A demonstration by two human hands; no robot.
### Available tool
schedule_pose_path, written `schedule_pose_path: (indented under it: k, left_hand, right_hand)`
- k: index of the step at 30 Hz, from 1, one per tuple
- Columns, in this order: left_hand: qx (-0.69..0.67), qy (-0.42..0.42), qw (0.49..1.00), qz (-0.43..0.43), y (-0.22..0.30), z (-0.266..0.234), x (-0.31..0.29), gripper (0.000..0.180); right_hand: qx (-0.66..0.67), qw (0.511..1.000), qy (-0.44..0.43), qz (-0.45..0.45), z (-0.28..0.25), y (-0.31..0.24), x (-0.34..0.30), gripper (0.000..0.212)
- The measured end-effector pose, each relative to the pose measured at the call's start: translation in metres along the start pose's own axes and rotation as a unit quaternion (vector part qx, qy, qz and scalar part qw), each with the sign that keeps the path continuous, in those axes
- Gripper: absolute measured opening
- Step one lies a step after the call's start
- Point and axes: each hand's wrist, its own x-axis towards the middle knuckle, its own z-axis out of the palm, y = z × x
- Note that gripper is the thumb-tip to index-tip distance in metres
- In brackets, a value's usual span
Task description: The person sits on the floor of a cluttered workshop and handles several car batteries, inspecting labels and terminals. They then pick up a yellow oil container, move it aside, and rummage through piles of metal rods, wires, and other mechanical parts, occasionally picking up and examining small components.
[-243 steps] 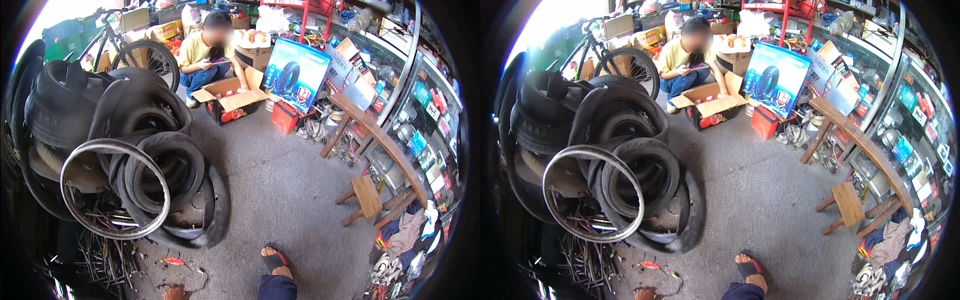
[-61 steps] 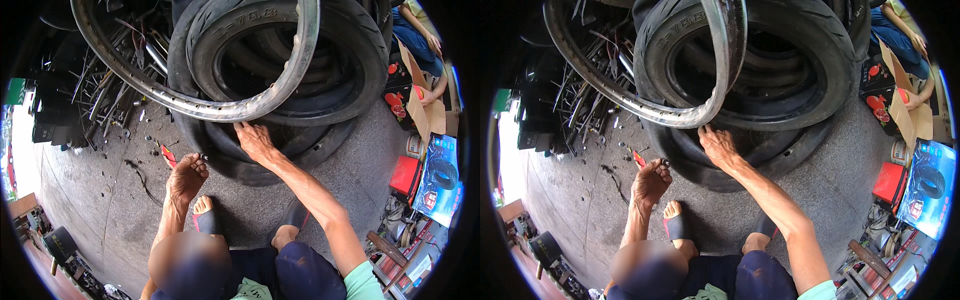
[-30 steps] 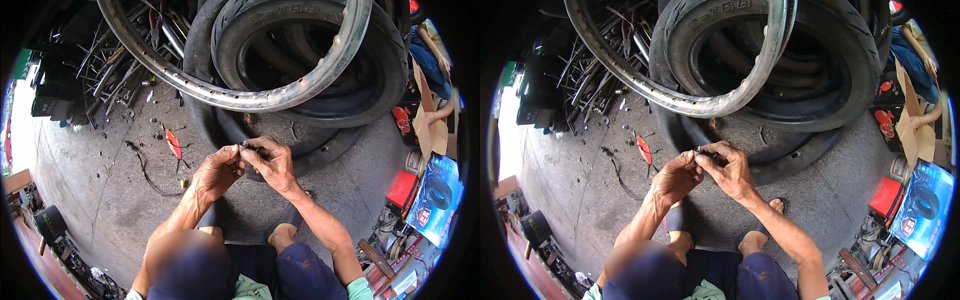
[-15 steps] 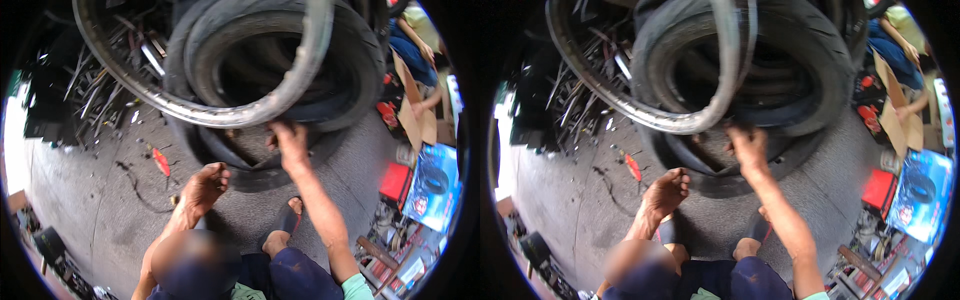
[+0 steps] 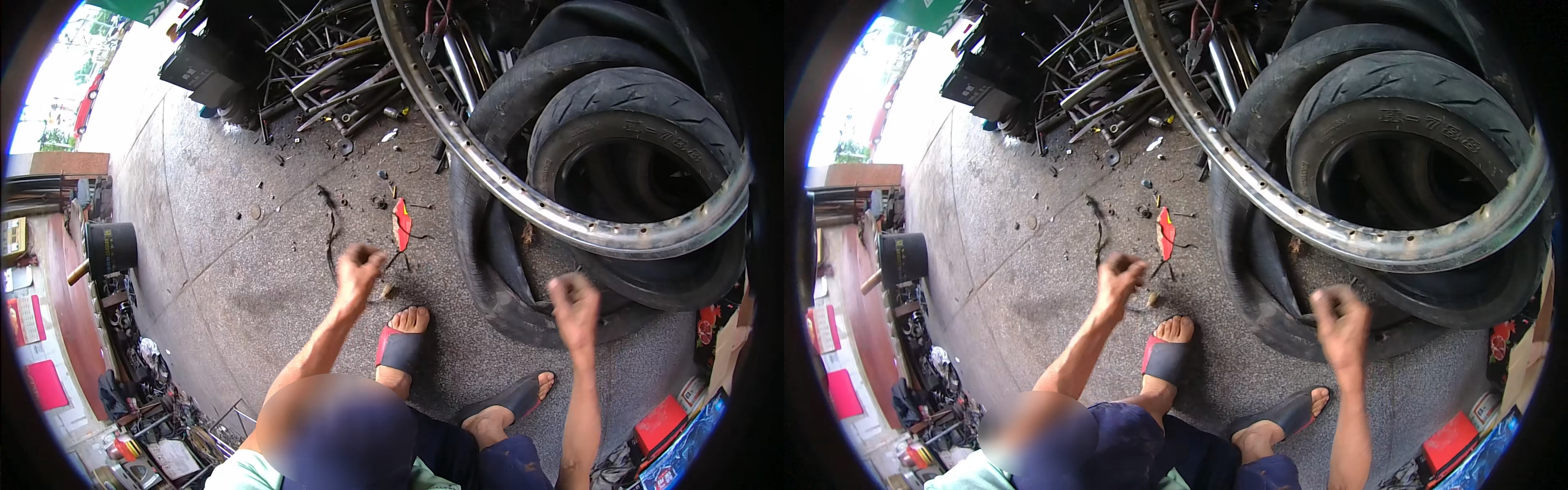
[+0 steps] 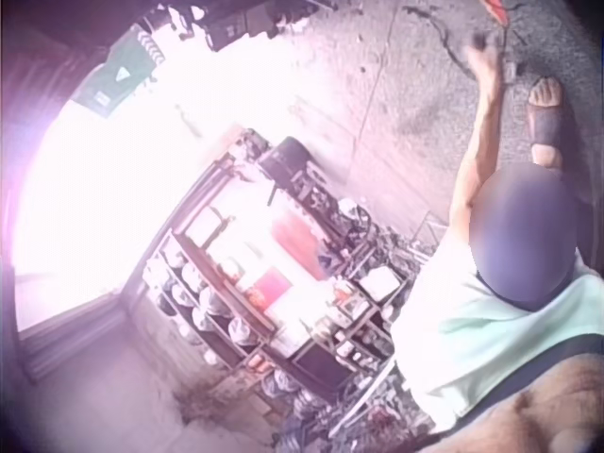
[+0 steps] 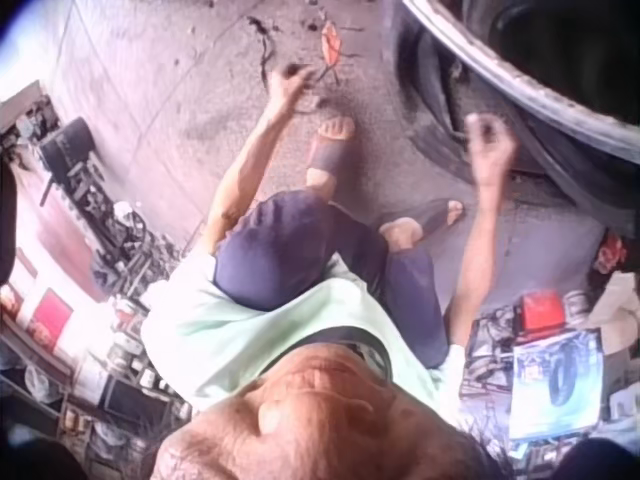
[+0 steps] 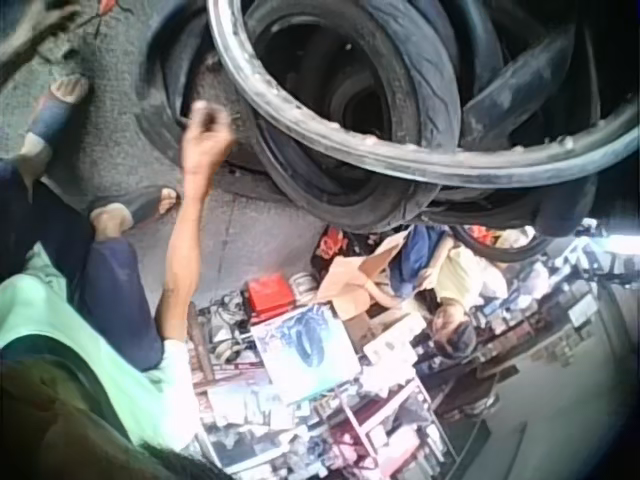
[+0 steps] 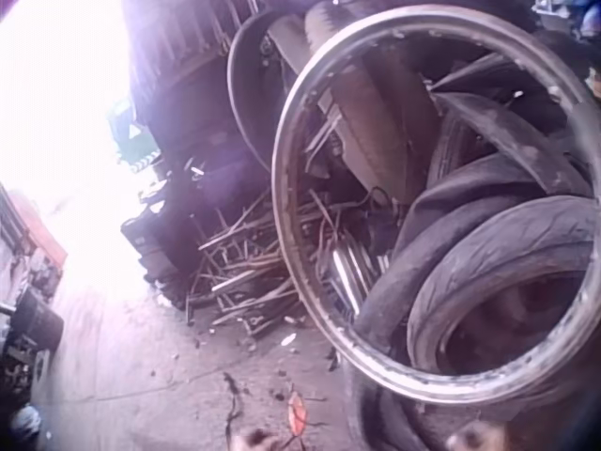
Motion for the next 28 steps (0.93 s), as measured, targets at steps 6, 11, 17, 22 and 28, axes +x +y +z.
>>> schedule_pose_path:
  k: [6, 11, 17, 22, 28]
  left_hand:
    - [0.312, 0.188, 0.928, 0.082, -0.030, -0.070, 0.056, 0.042]
    - [0.148, 0.048, 0.985, 0.069, -0.021, -0.059, 0.066, 0.027]
    - [-0.040, -0.061, 0.991, 0.114, 0.002, 0.014, 0.023, 0.022]
    - [0.002, -0.050, 0.984, 0.171, 0.036, 0.038, -0.028, 0.022]
    - [0.010, -0.023, 0.986, 0.163, 0.059, 0.012, -0.051, 0.018]
  right_hand:
    - [-0.384, 0.912, -0.064, -0.132, 0.075, -0.001, -0.054, 0.072]
    - [-0.425, 0.898, -0.023, -0.110, 0.062, 0.020, -0.021, 0.061]
    - [-0.430, 0.902, -0.045, -0.011, 0.050, 0.005, 0.011, 0.063]
    - [-0.470, 0.881, -0.057, -0.016, 0.056, 0.005, 0.004, 0.061]
    - [-0.474, 0.878, -0.068, 0.005, 0.061, 0.002, 0.007, 0.065]
